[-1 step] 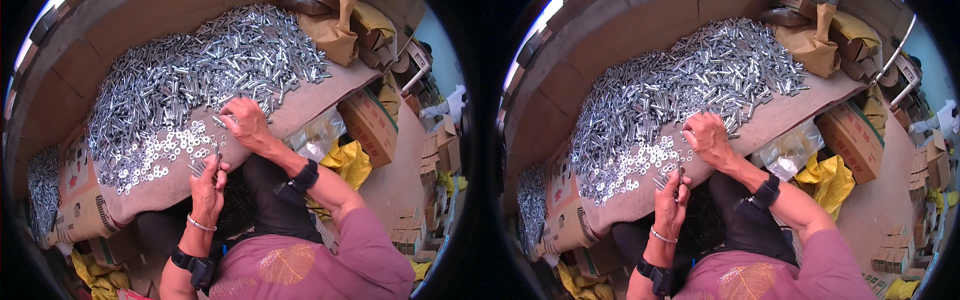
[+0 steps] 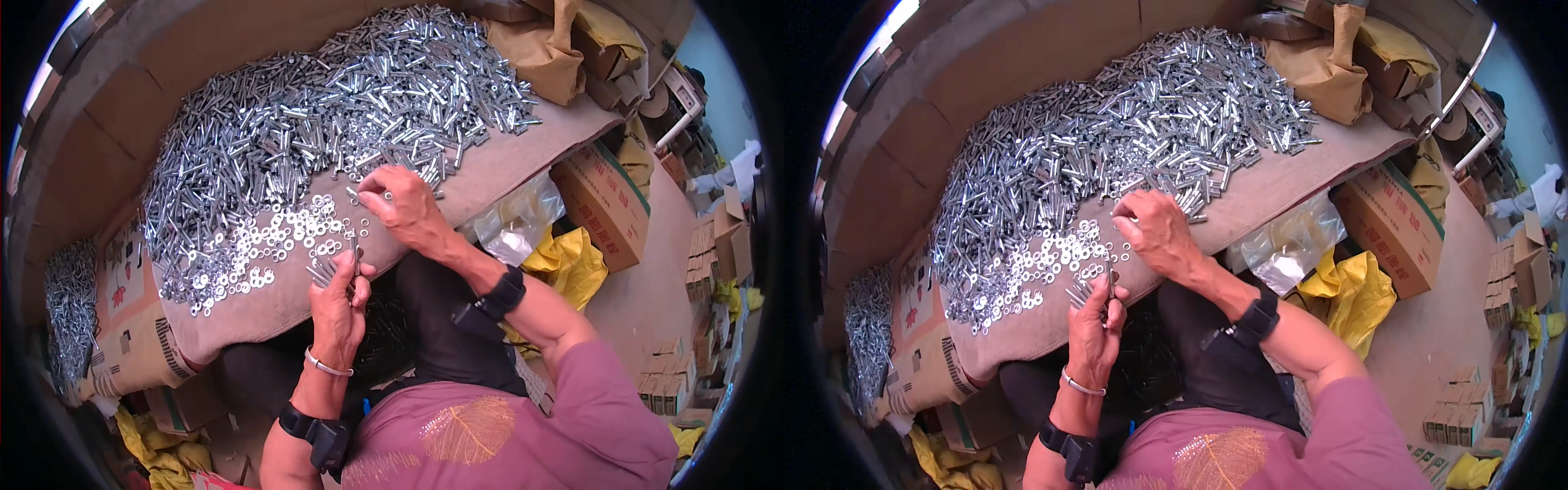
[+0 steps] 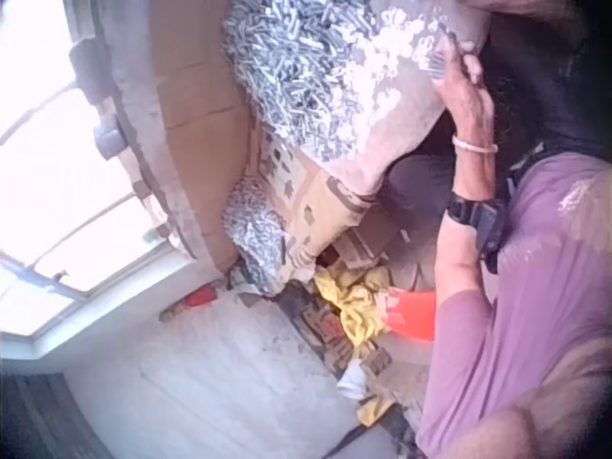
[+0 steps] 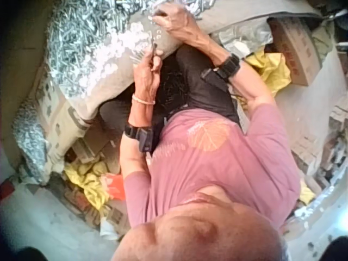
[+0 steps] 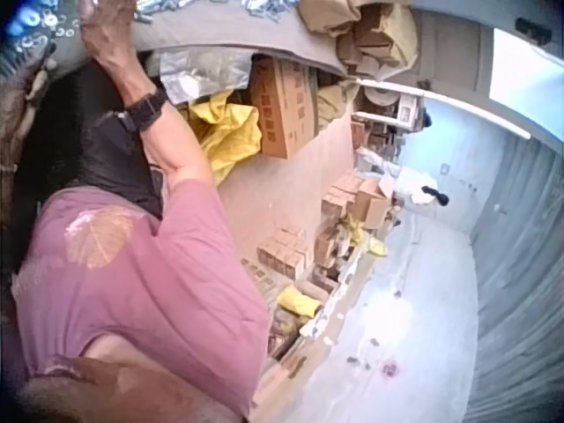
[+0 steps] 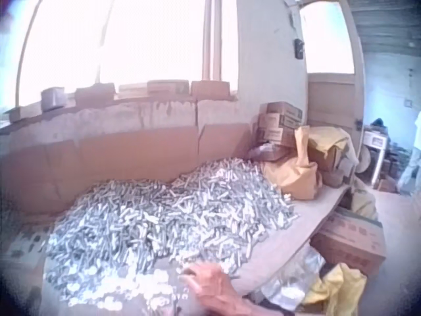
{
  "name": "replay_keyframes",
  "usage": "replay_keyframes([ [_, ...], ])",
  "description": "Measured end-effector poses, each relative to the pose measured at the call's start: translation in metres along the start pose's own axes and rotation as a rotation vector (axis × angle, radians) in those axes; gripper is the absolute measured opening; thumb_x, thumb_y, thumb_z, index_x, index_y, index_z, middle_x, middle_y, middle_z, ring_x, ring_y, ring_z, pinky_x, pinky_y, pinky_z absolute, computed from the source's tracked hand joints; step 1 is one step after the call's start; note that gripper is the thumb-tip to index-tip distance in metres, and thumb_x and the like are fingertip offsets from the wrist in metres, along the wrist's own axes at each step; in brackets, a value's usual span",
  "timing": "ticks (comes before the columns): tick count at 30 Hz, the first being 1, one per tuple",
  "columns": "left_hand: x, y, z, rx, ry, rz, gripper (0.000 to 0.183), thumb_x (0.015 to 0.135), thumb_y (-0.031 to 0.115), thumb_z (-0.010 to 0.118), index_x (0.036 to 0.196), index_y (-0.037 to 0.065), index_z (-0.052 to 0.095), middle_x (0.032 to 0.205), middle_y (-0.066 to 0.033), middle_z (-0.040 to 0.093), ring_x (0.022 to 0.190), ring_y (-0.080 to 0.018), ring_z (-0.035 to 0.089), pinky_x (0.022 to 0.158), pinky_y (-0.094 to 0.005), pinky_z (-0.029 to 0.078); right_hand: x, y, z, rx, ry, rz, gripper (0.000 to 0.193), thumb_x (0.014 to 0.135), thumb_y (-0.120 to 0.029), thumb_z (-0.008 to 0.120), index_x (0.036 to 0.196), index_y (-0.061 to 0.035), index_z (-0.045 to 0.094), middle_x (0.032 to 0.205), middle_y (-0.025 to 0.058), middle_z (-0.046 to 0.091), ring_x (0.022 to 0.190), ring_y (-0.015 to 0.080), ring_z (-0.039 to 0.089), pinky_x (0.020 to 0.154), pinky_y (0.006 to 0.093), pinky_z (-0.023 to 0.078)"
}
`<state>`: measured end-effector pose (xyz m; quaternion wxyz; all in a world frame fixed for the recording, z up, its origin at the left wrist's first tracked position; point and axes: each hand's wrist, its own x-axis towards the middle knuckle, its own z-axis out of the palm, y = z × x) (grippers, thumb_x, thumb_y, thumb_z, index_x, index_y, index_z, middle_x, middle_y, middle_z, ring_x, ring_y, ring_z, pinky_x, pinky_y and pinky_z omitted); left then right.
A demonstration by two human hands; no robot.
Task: Manually assembling bolts by placing washers and threading nuts onto them.
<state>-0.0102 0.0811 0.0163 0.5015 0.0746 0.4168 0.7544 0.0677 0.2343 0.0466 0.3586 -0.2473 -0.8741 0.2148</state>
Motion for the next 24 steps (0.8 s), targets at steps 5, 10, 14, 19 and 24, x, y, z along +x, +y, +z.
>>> replay_keyframes([
  [5,-0.019,0.003,0.005,0.025,-0.037,-0.036,0.016,0.090,0.014,0.060,0.096,0.000,0.056,0.075,-0.0128,0.062,0.045,-0.0083,0.043,0.041,-0.0175,0.030,-0.041,-0.023,-0.009,0.678,-0.139,0.333,0.015,0.085,-0.011,0.063,0.094,0.0010,0.063,0.088,0.0040,0.065,0.081,0.0106,0.060,0.073,0.0276,0.048],
  [10,-0.036,0.007,-0.006,-0.045,-0.095,-0.171,0.018,0.092,0.016,0.056,0.099,0.000,0.055,0.077,-0.0113,0.063,0.044,-0.0063,0.042,0.043,-0.0167,0.030,-0.066,-0.028,-0.006,0.907,-0.125,0.450,0.013,0.086,-0.010,0.063,0.094,0.0006,0.063,0.082,0.0013,0.064,0.077,0.0074,0.059,0.069,0.0241,0.049],
  [14,-0.047,0.008,-0.017,-0.180,-0.171,-0.321,0.020,0.094,0.017,0.051,0.102,-0.001,0.054,0.079,-0.0104,0.063,0.044,-0.0041,0.041,0.043,-0.0168,0.031,-0.074,-0.035,-0.009,1.062,-0.192,0.445,0.011,0.086,-0.008,0.063,0.094,-0.0006,0.063,0.084,0.0002,0.064,0.078,0.0062,0.059,0.069,0.0220,0.048],
  [19,-0.056,0.006,-0.026,-0.180,-0.183,-0.306,0.020,0.094,0.017,0.051,0.103,-0.001,0.054,0.080,-0.0103,0.062,0.044,-0.0036,0.040,0.043,-0.0165,0.031,-0.081,-0.037,-0.010,1.116,-0.263,0.436,0.011,0.086,-0.008,0.063,0.095,-0.0007,0.064,0.088,0.0005,0.065,0.082,0.0058,0.059,0.072,0.0212,0.048],
  [24,-0.059,0.008,-0.029,-0.315,-0.224,-0.380,0.021,0.094,0.016,0.052,0.104,-0.002,0.054,0.080,-0.0112,0.062,0.043,-0.0040,0.040,0.042,-0.0162,0.031,-0.086,-0.040,-0.006,1.244,-0.250,0.400,0.013,0.087,-0.002,0.060,0.100,-0.0008,0.063,0.099,0.0072,0.066,0.091,0.0102,0.061,0.081,0.0243,0.050],
])
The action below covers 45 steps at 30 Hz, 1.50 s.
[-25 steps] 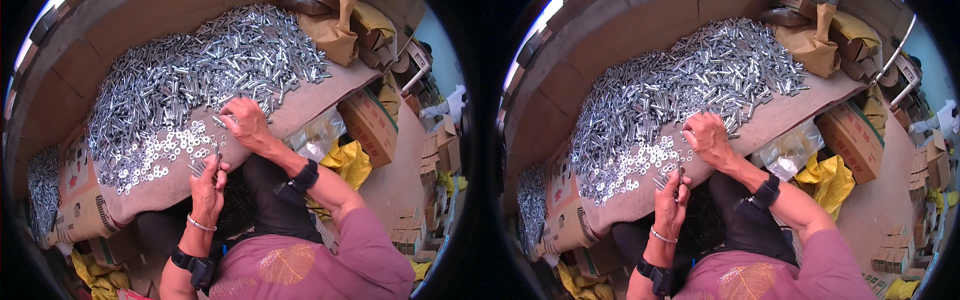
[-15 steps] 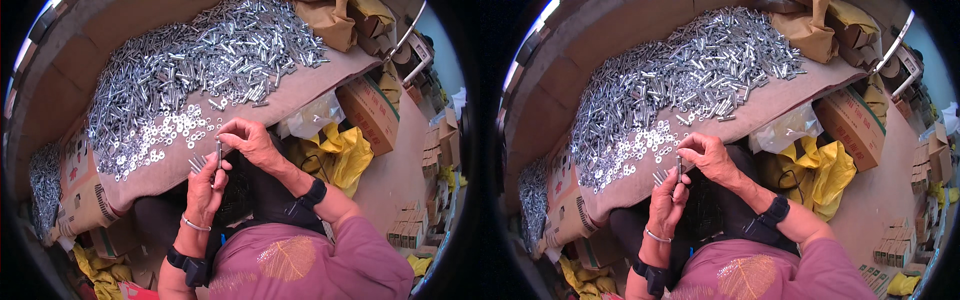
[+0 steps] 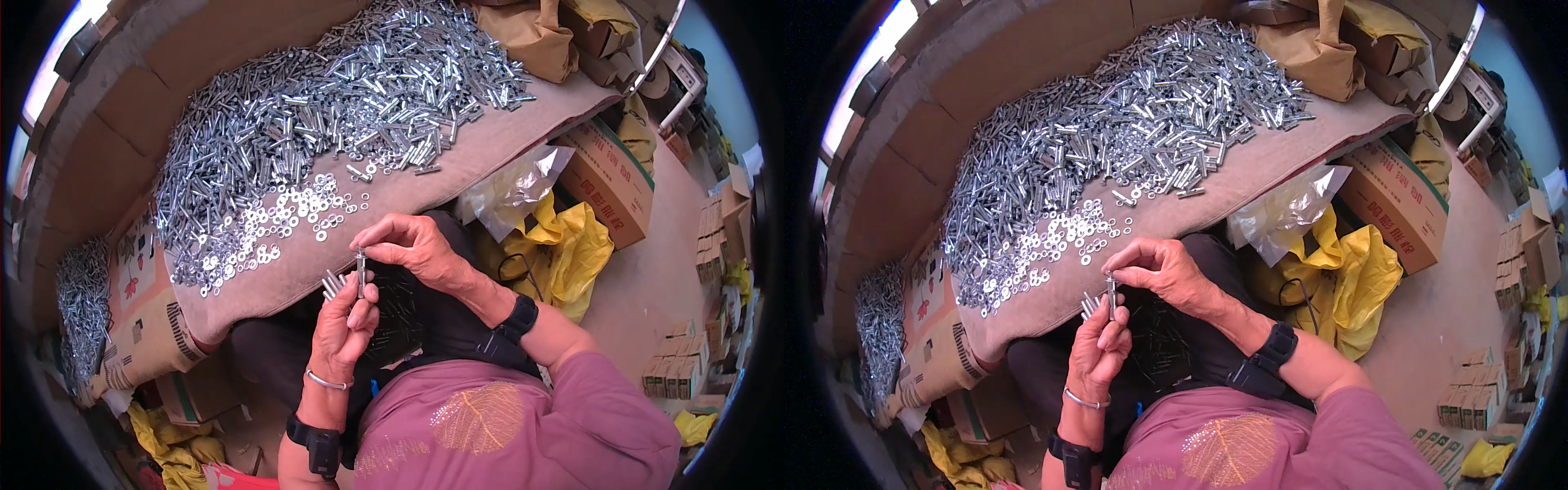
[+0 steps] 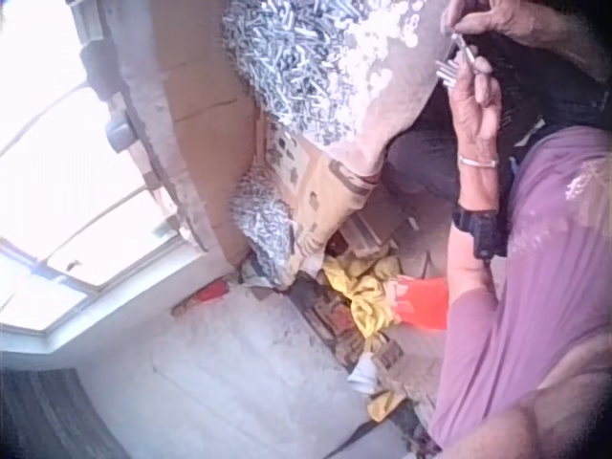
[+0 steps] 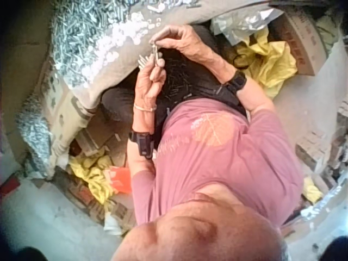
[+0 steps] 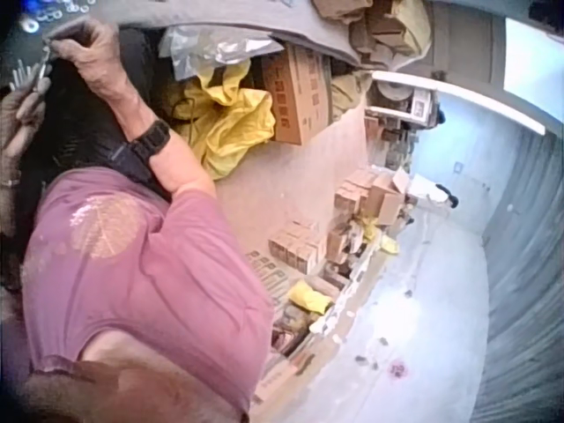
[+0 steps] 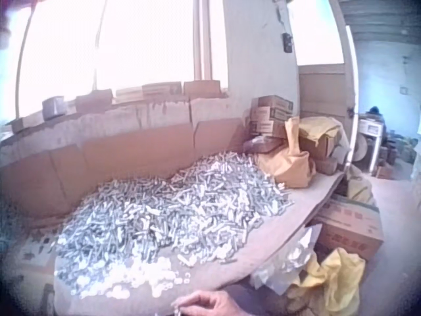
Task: Manually assembling bolts by placing washers and threading nuts onto them.
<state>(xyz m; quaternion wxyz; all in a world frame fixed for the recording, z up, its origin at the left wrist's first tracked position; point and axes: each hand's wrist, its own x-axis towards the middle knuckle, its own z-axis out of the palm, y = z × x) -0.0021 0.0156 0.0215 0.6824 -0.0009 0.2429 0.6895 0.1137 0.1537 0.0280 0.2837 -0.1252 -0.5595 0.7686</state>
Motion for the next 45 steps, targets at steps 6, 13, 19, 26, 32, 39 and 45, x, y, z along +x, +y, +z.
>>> replay_keyframes([
  [6,0.002,-0.005,0.010,0.646,0.245,0.450,0.019,0.090,0.014,0.059,0.097,-0.004,0.060,0.072,-0.0079,0.062,0.045,-0.0047,0.044,0.041,-0.0172,0.031,0.003,-0.003,0.004,-0.084,0.039,0.083,0.016,0.086,-0.008,0.063,0.101,-0.0001,0.062,0.093,0.0041,0.065,0.087,0.0092,0.060,0.079,0.0241,0.049],
  [13,0.004,-0.011,-0.005,1.270,0.320,0.835,0.014,0.089,0.011,0.061,0.096,-0.001,0.064,0.070,-0.0019,0.060,0.049,-0.0032,0.046,0.042,-0.0172,0.033,0.015,0.008,0.003,-0.316,0.028,0.179,0.023,0.085,-0.022,0.066,0.089,-0.0001,0.063,0.081,0.0027,0.064,0.074,0.0080,0.057,0.067,0.0229,0.047],
  [19,0.014,-0.021,-0.016,1.470,0.235,1.106,0.015,0.088,0.010,0.062,0.097,-0.001,0.065,0.074,-0.0012,0.062,0.052,-0.0017,0.042,0.046,-0.0178,0.032,0.020,0.039,0.034,0.271,-0.001,0.236,0.054,0.094,-0.046,0.045,0.115,0.0030,0.053,0.103,0.0120,0.061,0.097,0.0169,0.058,0.089,0.0307,0.044],
  [26,-0.007,0.005,-0.029,1.024,0.542,0.657,0.018,0.087,0.011,0.064,0.098,-0.003,0.066,0.066,0.0023,0.055,0.054,-0.0037,0.044,0.049,-0.0186,0.033,-0.032,0.031,0.032,-0.325,-0.029,0.190,0.029,0.092,-0.029,0.055,0.091,-0.0005,0.062,0.072,-0.0006,0.053,0.072,0.0052,0.047,0.065,0.0250,0.043],
  [32,-0.019,0.004,-0.025,0.508,0.266,0.239,0.026,0.084,0.006,0.065,0.106,-0.005,0.060,0.089,-0.0057,0.063,0.073,-0.0104,0.057,0.064,-0.0218,0.046,-0.014,0.018,0.031,-0.567,-0.024,0.072,0.025,0.089,-0.018,0.059,0.106,-0.0004,0.062,0.094,0.0087,0.064,0.084,0.0131,0.061,0.076,0.0280,0.049],
  [39,-0.016,0.005,-0.005,0.237,0.114,0.136,0.028,0.087,0.006,0.058,0.113,-0.003,0.052,0.109,-0.0101,0.059,0.106,-0.0233,0.058,0.098,-0.0357,0.045,0.003,0.021,0.026,-0.238,-0.059,0.244,0.018,0.089,-0.015,0.059,0.095,0.0018,0.062,0.084,0.0033,0.063,0.077,0.0084,0.058,0.070,0.0245,0.049],
  [45,-0.005,0.009,-0.006,0.228,0.165,0.095,0.033,0.092,0.015,0.055,0.119,-0.003,0.050,0.105,-0.0157,0.062,0.089,-0.0196,0.063,0.072,-0.0252,0.051,0.018,0.005,0.015,-0.309,0.014,0.198,0.019,0.090,-0.017,0.058,0.095,0.0013,0.061,0.083,0.0030,0.063,0.077,0.0075,0.057,0.070,0.0241,0.048],
])
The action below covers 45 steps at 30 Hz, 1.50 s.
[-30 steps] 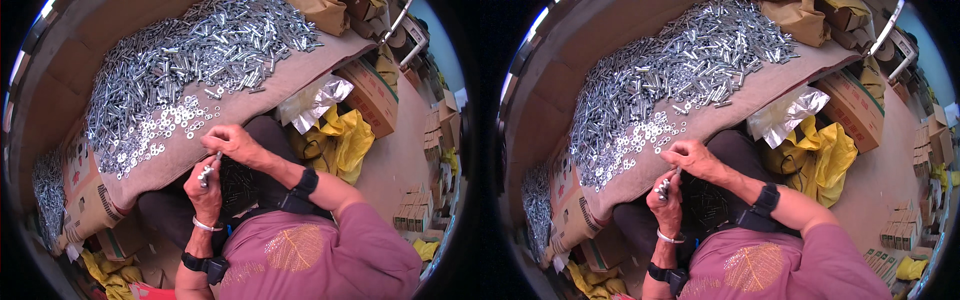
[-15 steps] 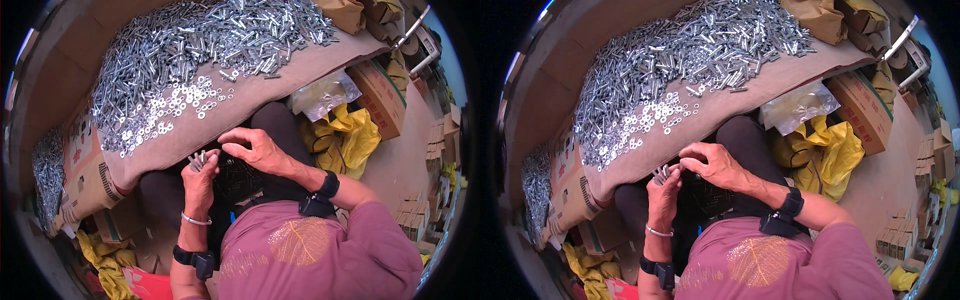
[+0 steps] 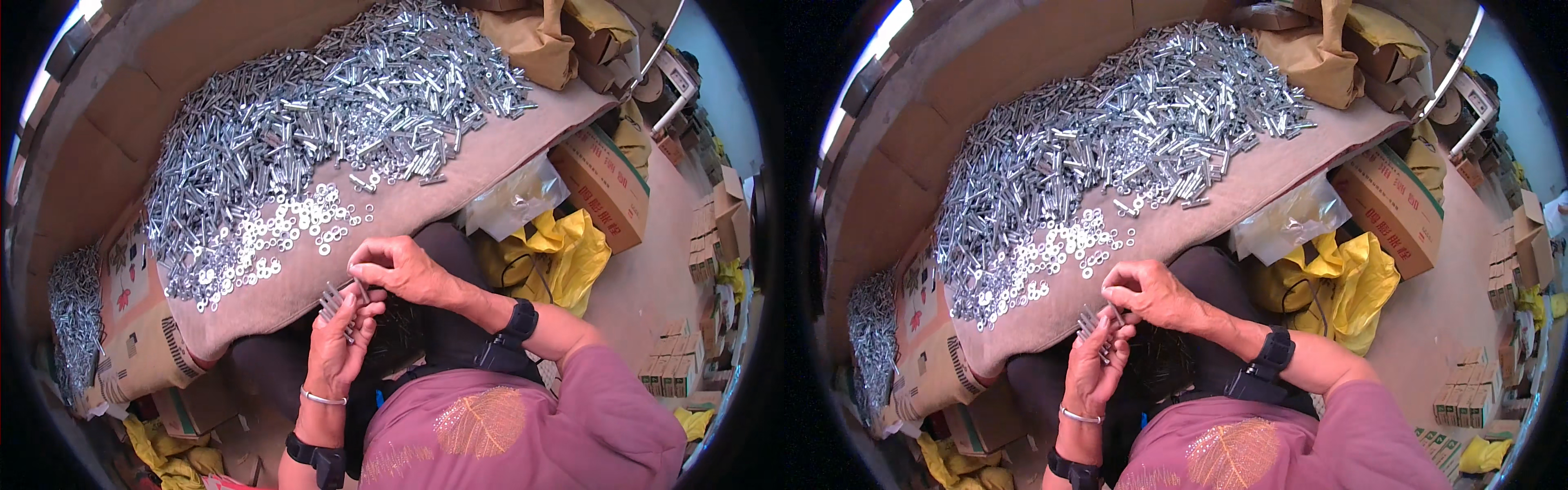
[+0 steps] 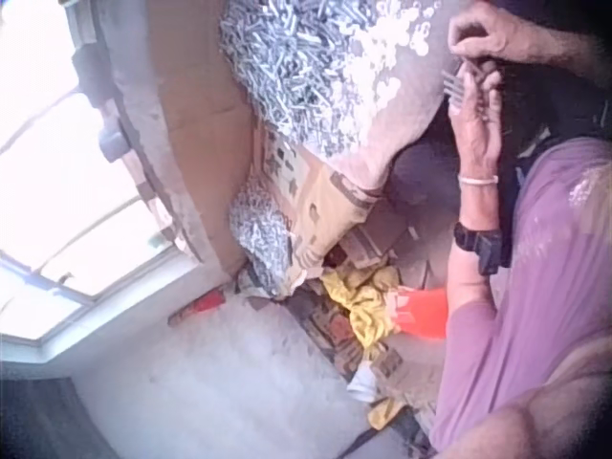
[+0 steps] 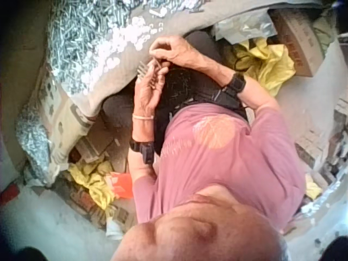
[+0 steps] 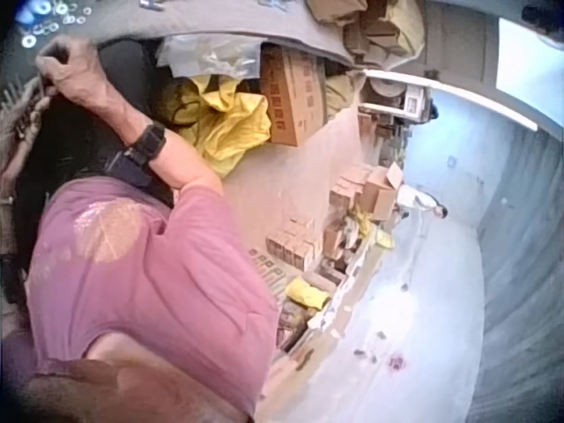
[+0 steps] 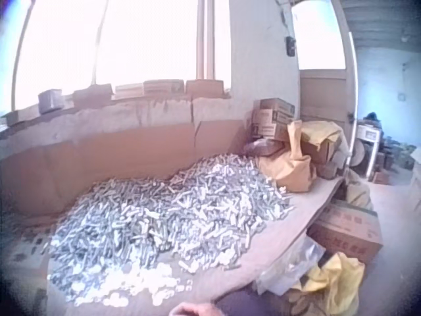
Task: Manually assembling bolts by placing washers and threading nuts onto them.
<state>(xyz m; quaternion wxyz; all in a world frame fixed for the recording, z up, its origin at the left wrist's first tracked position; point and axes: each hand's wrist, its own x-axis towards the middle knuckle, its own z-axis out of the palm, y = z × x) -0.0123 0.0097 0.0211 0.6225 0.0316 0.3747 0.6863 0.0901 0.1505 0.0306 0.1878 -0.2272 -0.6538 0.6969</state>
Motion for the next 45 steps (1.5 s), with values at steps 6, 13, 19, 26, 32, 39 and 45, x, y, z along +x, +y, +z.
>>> replay_keyframes([
  [6,0.020,0.004,0.004,-0.056,0.049,0.080,0.021,0.093,0.015,0.055,0.106,-0.001,0.053,0.078,-0.0088,0.060,0.049,-0.0071,0.044,0.042,-0.0169,0.032,0.028,-0.018,-0.019,-0.490,0.093,-0.175,0.021,0.086,-0.017,0.059,0.096,0.0008,0.062,0.079,0.0098,0.064,0.073,0.0130,0.059,0.067,0.0290,0.048],
  [13,0.022,-0.001,0.005,-0.037,0.134,0.115,0.019,0.092,0.011,0.055,0.108,0.001,0.051,0.081,-0.0107,0.061,0.053,-0.0075,0.047,0.045,-0.0156,0.037,0.082,-0.008,-0.055,-1.080,0.380,-0.396,0.018,0.076,-0.019,0.065,0.086,-0.0039,0.064,0.082,0.0124,0.060,0.081,0.0287,0.059,0.073,0.0406,0.044],
  [19,0.024,-0.004,0.006,-0.012,0.249,0.171,0.027,0.090,0.008,0.058,0.112,-0.005,0.051,0.085,-0.0166,0.064,0.060,-0.0130,0.057,0.051,-0.0201,0.044,0.095,0.000,-0.052,-1.445,0.403,-0.537,0.019,0.072,-0.019,0.068,0.084,-0.0040,0.063,0.080,0.0104,0.059,0.081,0.0296,0.057,0.072,0.0419,0.043],
  [26,0.025,-0.011,0.006,0.071,0.074,0.223,0.028,0.091,0.009,0.056,0.115,-0.004,0.050,0.088,-0.0163,0.064,0.053,-0.0099,0.049,0.047,-0.0181,0.037,0.045,-0.009,-0.044,-0.050,0.212,-0.089,0.027,0.088,-0.012,0.058,0.109,0.0040,0.056,0.081,0.0075,0.066,0.070,0.0076,0.056,0.067,0.0225,0.046],
  [32,0.019,-0.021,0.020,0.104,0.021,0.209,0.030,0.091,0.009,0.055,0.117,-0.006,0.049,0.086,-0.0141,0.063,0.050,-0.0073,0.045,0.046,-0.0174,0.034,0.005,-0.006,-0.038,0.149,0.100,-0.105,0.037,0.091,-0.015,0.057,0.122,0.0015,0.047,0.091,0.0087,0.066,0.080,0.0096,0.058,0.077,0.0244,0.047],
  [39,0.016,-0.028,0.020,0.072,0.034,0.191,0.030,0.090,0.010,0.057,0.115,-0.007,0.052,0.080,-0.0114,0.062,0.051,-0.0076,0.048,0.044,-0.0166,0.034,-0.019,-0.008,-0.026,0.015,0.130,-0.151,0.034,0.090,-0.009,0.054,0.122,-0.0018,0.047,0.089,0.0073,0.065,0.079,0.0089,0.059,0.075,0.0236,0.048],
  [45,0.014,-0.024,0.011,0.166,-0.019,0.204,0.030,0.090,0.013,0.058,0.112,-0.007,0.055,0.077,-0.0110,0.063,0.054,-0.0095,0.054,0.046,-0.0174,0.038,-0.018,-0.003,-0.018,-0.077,0.095,-0.134,0.031,0.089,-0.008,0.055,0.119,-0.0017,0.050,0.084,0.0076,0.064,0.079,0.0095,0.060,0.072,0.0244,0.049],
])
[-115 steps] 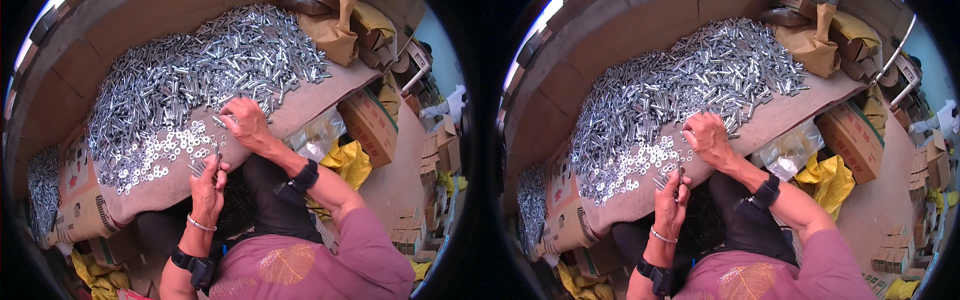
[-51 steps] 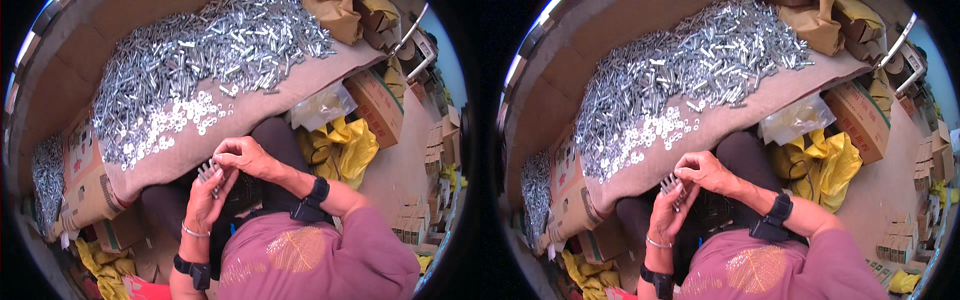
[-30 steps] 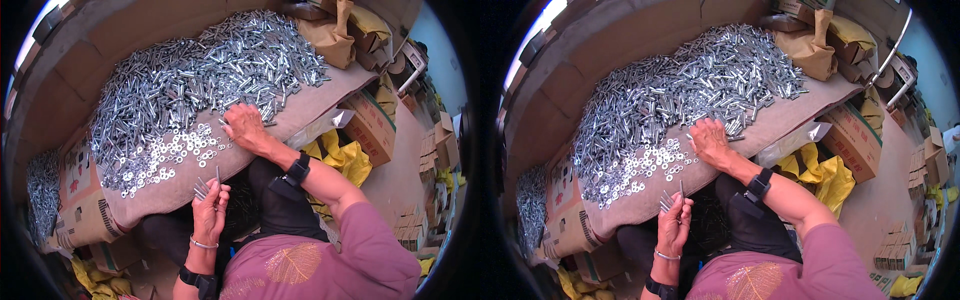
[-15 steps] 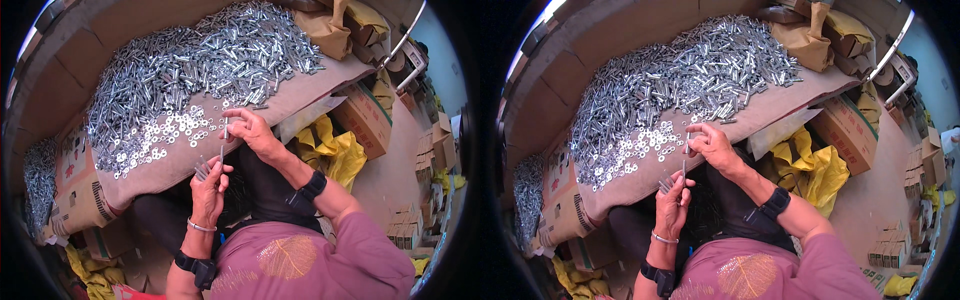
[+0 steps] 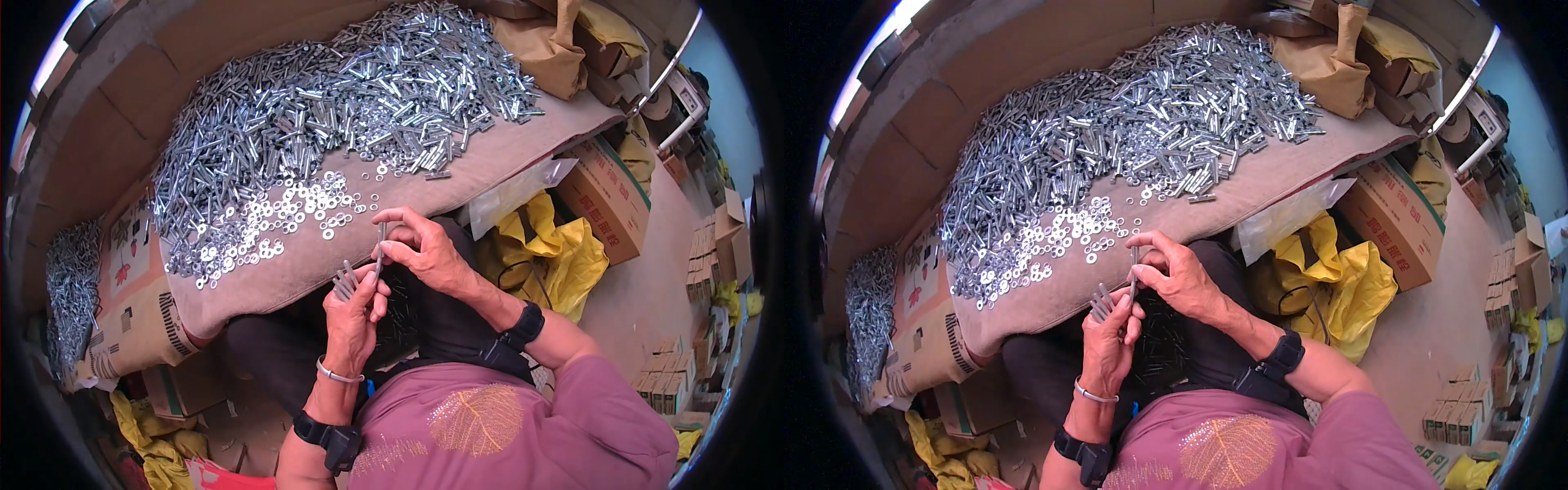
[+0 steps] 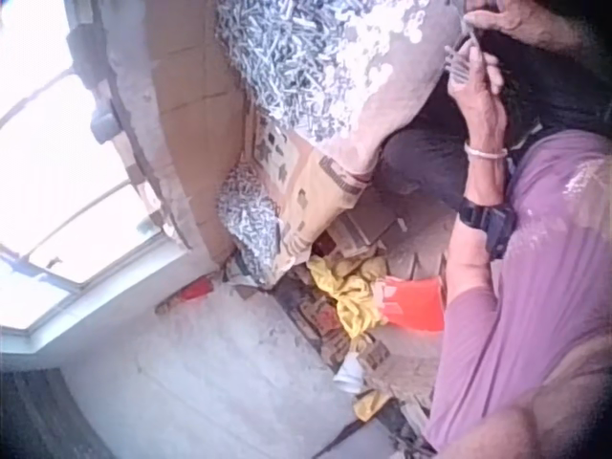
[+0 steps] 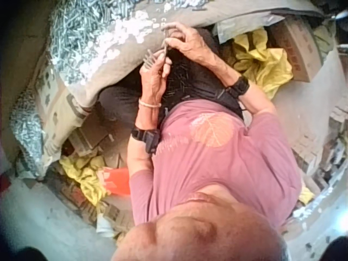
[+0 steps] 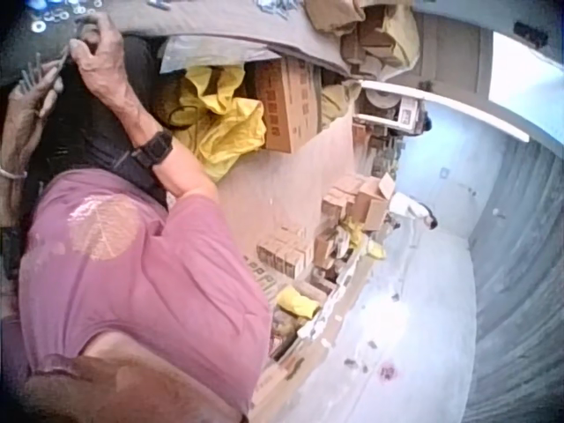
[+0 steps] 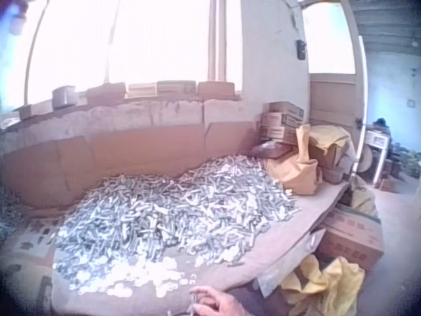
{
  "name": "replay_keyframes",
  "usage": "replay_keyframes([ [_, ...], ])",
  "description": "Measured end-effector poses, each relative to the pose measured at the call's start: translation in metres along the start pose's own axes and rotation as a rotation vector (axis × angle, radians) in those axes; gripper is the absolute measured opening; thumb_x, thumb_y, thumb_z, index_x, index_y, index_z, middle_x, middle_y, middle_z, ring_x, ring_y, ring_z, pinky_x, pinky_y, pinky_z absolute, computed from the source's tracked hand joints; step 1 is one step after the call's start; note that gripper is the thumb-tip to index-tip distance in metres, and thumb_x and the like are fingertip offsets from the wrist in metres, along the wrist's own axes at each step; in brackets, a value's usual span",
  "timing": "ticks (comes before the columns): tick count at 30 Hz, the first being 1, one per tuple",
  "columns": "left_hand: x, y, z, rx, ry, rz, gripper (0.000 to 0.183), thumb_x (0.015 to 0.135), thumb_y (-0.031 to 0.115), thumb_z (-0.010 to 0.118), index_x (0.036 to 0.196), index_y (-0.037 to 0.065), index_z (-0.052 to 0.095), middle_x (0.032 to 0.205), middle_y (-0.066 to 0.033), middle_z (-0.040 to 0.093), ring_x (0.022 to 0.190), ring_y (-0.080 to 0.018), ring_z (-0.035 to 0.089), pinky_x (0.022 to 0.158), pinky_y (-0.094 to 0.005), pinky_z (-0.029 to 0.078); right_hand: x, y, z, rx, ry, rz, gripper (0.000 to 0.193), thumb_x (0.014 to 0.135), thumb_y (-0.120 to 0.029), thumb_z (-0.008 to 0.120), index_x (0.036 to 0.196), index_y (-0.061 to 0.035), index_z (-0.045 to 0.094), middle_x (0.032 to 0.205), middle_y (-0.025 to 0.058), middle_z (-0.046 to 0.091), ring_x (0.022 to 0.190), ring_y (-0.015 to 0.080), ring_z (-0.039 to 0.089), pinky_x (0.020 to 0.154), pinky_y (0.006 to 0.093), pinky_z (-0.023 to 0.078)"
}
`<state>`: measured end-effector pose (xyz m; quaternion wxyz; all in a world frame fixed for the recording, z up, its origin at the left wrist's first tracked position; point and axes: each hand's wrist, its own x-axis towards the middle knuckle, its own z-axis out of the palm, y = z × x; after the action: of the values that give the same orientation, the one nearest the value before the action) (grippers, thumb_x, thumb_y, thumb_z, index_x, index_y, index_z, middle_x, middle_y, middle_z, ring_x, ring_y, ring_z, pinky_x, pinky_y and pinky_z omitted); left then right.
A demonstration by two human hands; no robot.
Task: Manually assembling bolts by placing washers and threading nuts onto them.
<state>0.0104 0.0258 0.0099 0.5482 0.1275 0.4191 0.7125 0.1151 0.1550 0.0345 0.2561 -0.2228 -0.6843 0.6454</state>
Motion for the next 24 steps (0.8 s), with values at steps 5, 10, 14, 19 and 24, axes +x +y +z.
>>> replay_keyframes([
  [5,0.000,0.000,-0.004,-0.105,0.129,-0.005,0.031,0.094,0.020,0.054,0.113,-0.004,0.055,0.081,-0.0120,0.064,0.058,-0.0129,0.059,0.048,-0.0200,0.043,0.002,0.003,0.013,-0.438,-0.078,-0.211,0.024,0.085,-0.009,0.057,0.107,-0.0005,0.059,0.092,0.0109,0.064,0.083,0.0188,0.062,0.075,0.0313,0.048],
  [10,-0.001,0.000,-0.028,-0.200,0.139,-0.001,0.023,0.091,0.016,0.059,0.105,-0.002,0.057,0.082,-0.0146,0.065,0.059,-0.0128,0.059,0.050,-0.0196,0.044,0.029,0.006,0.019,-0.838,-0.070,-0.520,0.028,0.082,-0.010,0.058,0.109,-0.0043,0.059,0.095,0.0107,0.063,0.088,0.0266,0.058,0.081,0.0362,0.043],
  [14,-0.001,0.010,-0.025,-0.205,0.238,0.003,0.019,0.093,0.016,0.054,0.102,-0.001,0.055,0.082,-0.0149,0.064,0.054,-0.0089,0.050,0.046,-0.0164,0.037,0.062,0.018,0.032,-1.090,0.044,-0.665,0.020,0.080,-0.011,0.055,0.098,-0.0060,0.061,0.093,0.0084,0.059,0.093,0.0249,0.056,0.092,0.0418,0.038],
  [19,0.006,0.014,-0.027,-0.204,0.247,0.039,0.019,0.092,0.017,0.056,0.099,-0.001,0.056,0.080,-0.0148,0.064,0.054,-0.0100,0.053,0.047,-0.0176,0.040,0.090,0.034,0.039,-1.281,0.061,-0.749,0.009,0.078,-0.012,0.055,0.079,-0.0075,0.062,0.085,0.0080,0.056,0.090,0.0248,0.055,0.098,0.0464,0.034],
  [24,0.021,0.013,-0.020,-0.185,0.235,0.064,0.020,0.091,0.017,0.058,0.099,-0.002,0.056,0.079,-0.0153,0.065,0.054,-0.0116,0.056,0.046,-0.0185,0.041,0.077,0.021,0.028,-0.966,0.135,-0.576,0.011,0.079,-0.016,0.061,0.080,-0.0052,0.062,0.080,0.0085,0.058,0.082,0.0248,0.056,0.087,0.0393,0.039],
])
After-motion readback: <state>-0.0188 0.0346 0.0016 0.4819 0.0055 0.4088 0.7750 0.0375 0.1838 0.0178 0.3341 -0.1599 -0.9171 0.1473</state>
